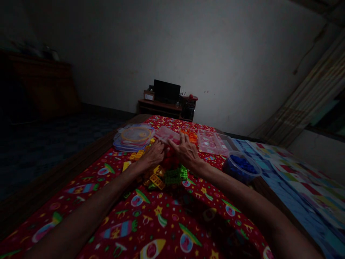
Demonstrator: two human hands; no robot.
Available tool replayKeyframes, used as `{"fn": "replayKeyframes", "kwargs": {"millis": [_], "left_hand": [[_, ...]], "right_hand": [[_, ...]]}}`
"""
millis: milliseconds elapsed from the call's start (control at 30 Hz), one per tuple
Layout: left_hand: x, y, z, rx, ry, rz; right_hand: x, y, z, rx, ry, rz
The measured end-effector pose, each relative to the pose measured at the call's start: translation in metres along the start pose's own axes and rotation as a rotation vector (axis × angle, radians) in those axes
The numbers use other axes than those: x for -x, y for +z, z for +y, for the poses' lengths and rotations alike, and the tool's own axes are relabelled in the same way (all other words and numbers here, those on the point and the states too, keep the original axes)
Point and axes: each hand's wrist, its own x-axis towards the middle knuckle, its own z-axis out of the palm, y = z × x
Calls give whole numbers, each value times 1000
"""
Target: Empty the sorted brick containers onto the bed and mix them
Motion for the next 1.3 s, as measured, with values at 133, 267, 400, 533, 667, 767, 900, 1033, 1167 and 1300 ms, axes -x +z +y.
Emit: {"fn": "replayKeyframes", "kwargs": {"millis": [133,267,400,533,667,767,900,1033,1167,1300], "left_hand": [[2,2,3,-29,-37,-114],[3,5,3,-39,-68,-118],[1,3,0,-35,-82,-120],[-1,-6,-5,14,-16,-98],[-2,-19,2,-66,-17,-1],[-2,-21,12,-124,13,58],[0,-8,17,-92,122,-59],[4,2,15,-78,102,-149],[5,-2,14,-57,83,-148],[3,-9,12,19,63,-165]], "right_hand": [[-6,4,10,35,51,27],[-14,9,22,33,117,46],[-17,9,29,-3,144,76],[-13,3,35,-22,194,102],[-7,-3,40,-28,242,150],[-2,-4,40,-37,234,125],[-2,0,36,-48,218,135],[-7,8,40,-15,229,173],[-5,8,56,-27,304,251],[19,-1,85,-129,480,368]]}}
